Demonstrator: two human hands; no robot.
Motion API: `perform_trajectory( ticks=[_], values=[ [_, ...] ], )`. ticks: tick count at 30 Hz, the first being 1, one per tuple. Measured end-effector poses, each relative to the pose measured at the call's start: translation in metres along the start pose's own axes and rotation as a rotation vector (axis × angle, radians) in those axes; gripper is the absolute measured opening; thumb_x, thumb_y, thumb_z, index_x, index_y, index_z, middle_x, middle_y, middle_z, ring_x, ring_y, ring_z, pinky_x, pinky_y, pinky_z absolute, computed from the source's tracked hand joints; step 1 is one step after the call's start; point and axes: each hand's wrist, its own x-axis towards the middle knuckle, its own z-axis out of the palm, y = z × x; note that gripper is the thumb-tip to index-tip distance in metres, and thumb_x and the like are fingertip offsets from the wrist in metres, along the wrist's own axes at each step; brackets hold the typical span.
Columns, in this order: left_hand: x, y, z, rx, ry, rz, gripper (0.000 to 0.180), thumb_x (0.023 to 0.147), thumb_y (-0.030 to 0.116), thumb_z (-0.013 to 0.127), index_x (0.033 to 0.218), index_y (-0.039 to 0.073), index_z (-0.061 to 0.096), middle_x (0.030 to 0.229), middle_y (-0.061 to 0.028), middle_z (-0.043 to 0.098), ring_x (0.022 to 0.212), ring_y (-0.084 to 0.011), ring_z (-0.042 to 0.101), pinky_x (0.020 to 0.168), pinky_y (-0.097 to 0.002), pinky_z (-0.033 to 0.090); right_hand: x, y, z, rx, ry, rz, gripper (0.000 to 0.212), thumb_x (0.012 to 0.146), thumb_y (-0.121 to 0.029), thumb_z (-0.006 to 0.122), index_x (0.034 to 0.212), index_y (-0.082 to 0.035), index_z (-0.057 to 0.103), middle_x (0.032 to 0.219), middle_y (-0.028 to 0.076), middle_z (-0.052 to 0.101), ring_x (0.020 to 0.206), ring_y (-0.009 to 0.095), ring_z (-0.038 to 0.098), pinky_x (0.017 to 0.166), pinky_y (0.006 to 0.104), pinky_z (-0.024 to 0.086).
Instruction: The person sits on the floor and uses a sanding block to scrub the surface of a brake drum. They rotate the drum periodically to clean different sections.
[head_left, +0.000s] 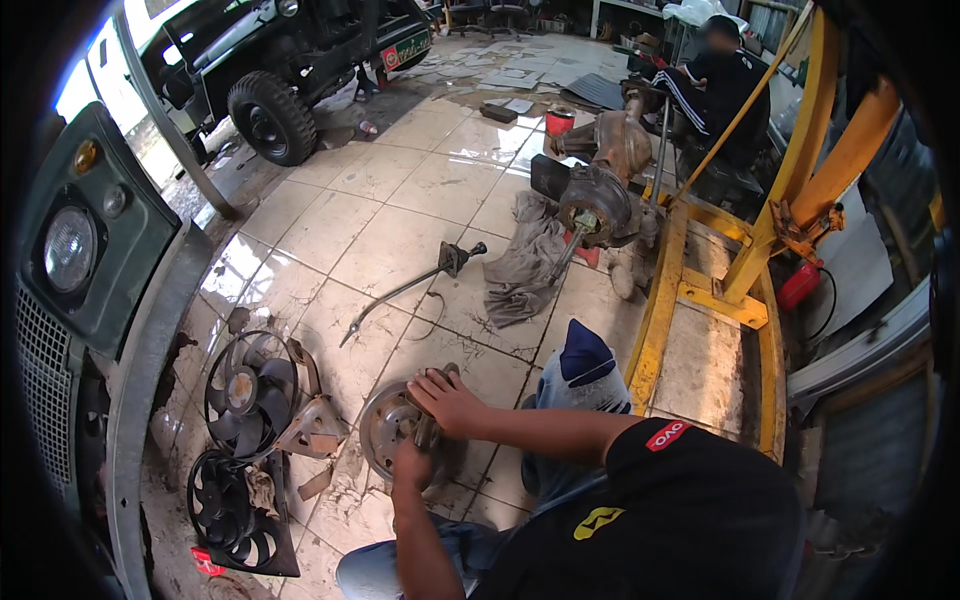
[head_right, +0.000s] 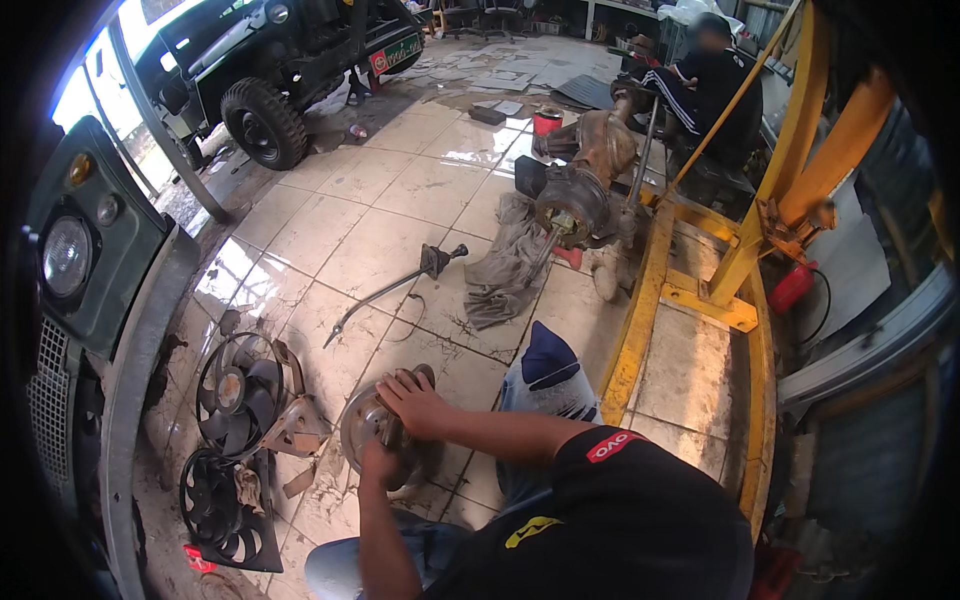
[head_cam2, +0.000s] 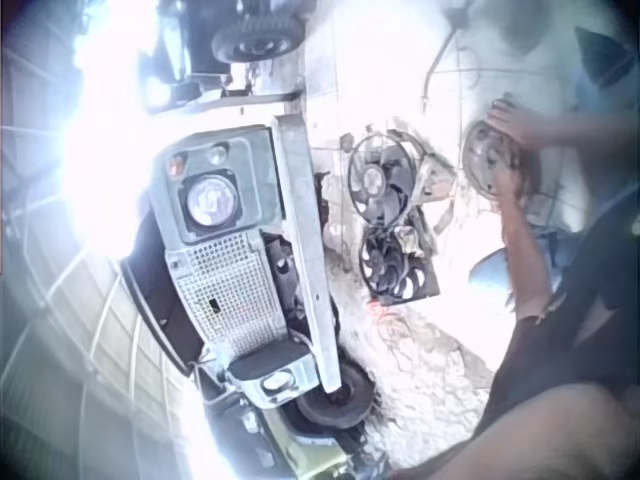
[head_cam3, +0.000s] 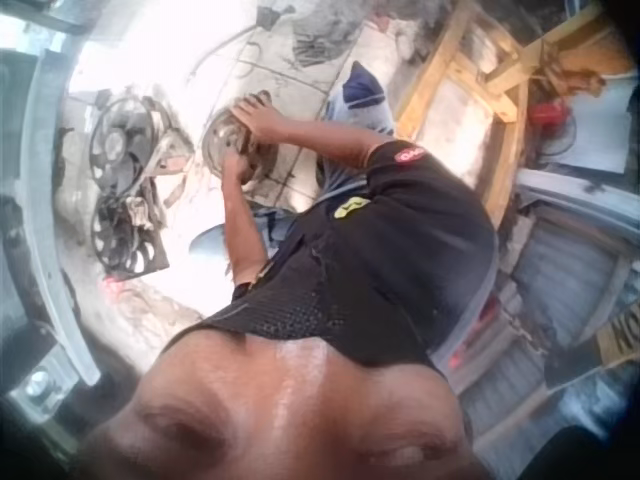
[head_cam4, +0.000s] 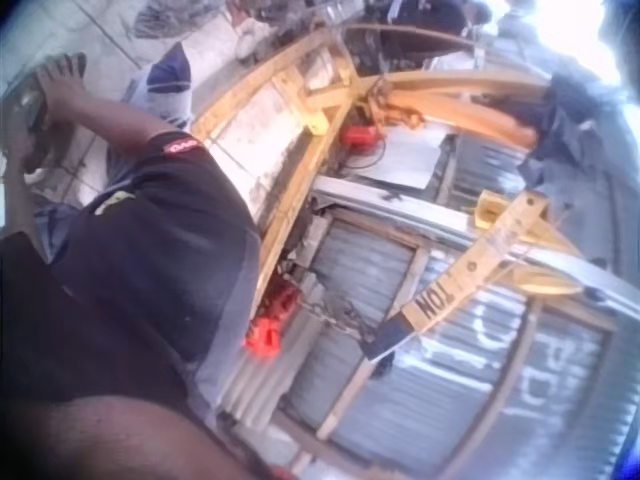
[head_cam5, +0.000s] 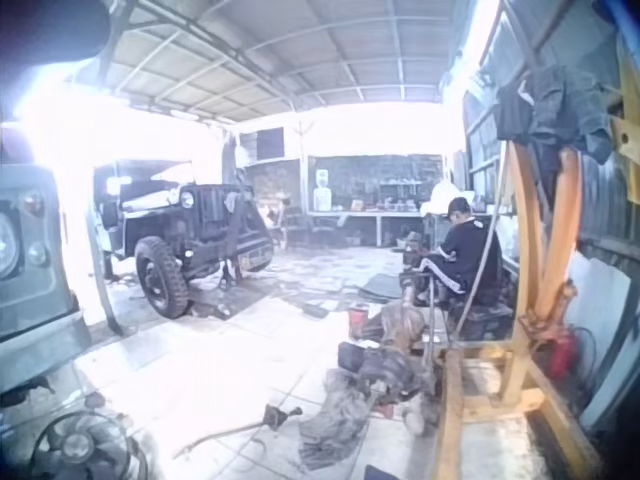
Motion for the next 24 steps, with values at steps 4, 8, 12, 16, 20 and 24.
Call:
perform_trajectory(
  ticks=[4,8,12,16,20,24],
  values=[
    [-0.039,0.009,0.022,-0.039,0.038,0.019,0.045,0.081,0.01,0.062,0.126,0.007,0.063,0.115,-0.0261,0.067,0.11,-0.0435,0.063,0.093,-0.0458,0.049,-0.06,-0.008,0.014,0.027,-0.002,-0.004,0.09,0.084,-0.011,0.063,0.158,-0.008,0.013,0.165,0.017,0.011,0.152,0.04,0.014,0.117,0.0634,0.018],
    [-0.028,0.039,0.002,0.012,0.067,-0.035,0.044,0.079,0.009,0.064,0.124,0.006,0.064,0.113,-0.0259,0.068,0.11,-0.0434,0.063,0.092,-0.0461,0.049,-0.028,0.004,0.003,0.043,0.036,-0.011,0.089,0.084,-0.01,0.061,0.159,-0.009,0.012,0.166,0.017,0.009,0.152,0.039,0.013,0.117,0.0631,0.018],
    [-0.019,0.037,-0.006,0.008,0.103,-0.01,0.042,0.079,0.008,0.064,0.121,0.005,0.065,0.111,-0.0254,0.069,0.108,-0.0427,0.064,0.091,-0.0457,0.05,-0.025,0.003,0.006,0.014,0.094,-0.03,0.085,0.086,-0.014,0.063,0.157,-0.006,0.018,0.163,0.019,0.018,0.15,0.041,0.021,0.116,0.0626,0.023],
    [-0.016,0.029,-0.007,-0.001,0.087,0.012,0.041,0.078,0.009,0.067,0.119,0.005,0.067,0.109,-0.0249,0.07,0.107,-0.0421,0.065,0.09,-0.0447,0.05,-0.024,0.0,0.005,0.014,0.089,-0.024,0.082,0.086,-0.016,0.062,0.156,-0.004,0.02,0.163,0.021,0.019,0.15,0.041,0.021,0.115,0.0633,0.023],
    [-0.02,0.044,-0.01,-0.005,0.015,-0.043,0.044,0.076,0.013,0.073,0.12,0.005,0.067,0.109,-0.0239,0.07,0.105,-0.0408,0.066,0.089,-0.0436,0.051,-0.006,0.007,0.002,0.016,0.068,0.014,0.075,0.09,-0.015,0.054,0.156,-0.005,0.021,0.163,0.02,0.019,0.15,0.042,0.02,0.115,0.0637,0.021],
    [-0.018,0.025,-0.012,-0.055,0.048,0.023,0.048,0.076,0.024,0.077,0.118,0.004,0.067,0.109,-0.023,0.071,0.105,-0.0403,0.066,0.088,-0.0437,0.051,-0.019,-0.009,0.002,0.021,0.103,-0.06,0.071,0.092,-0.017,0.05,0.156,-0.006,0.021,0.163,0.018,0.019,0.149,0.042,0.021,0.115,0.0648,0.022]
  ],
)
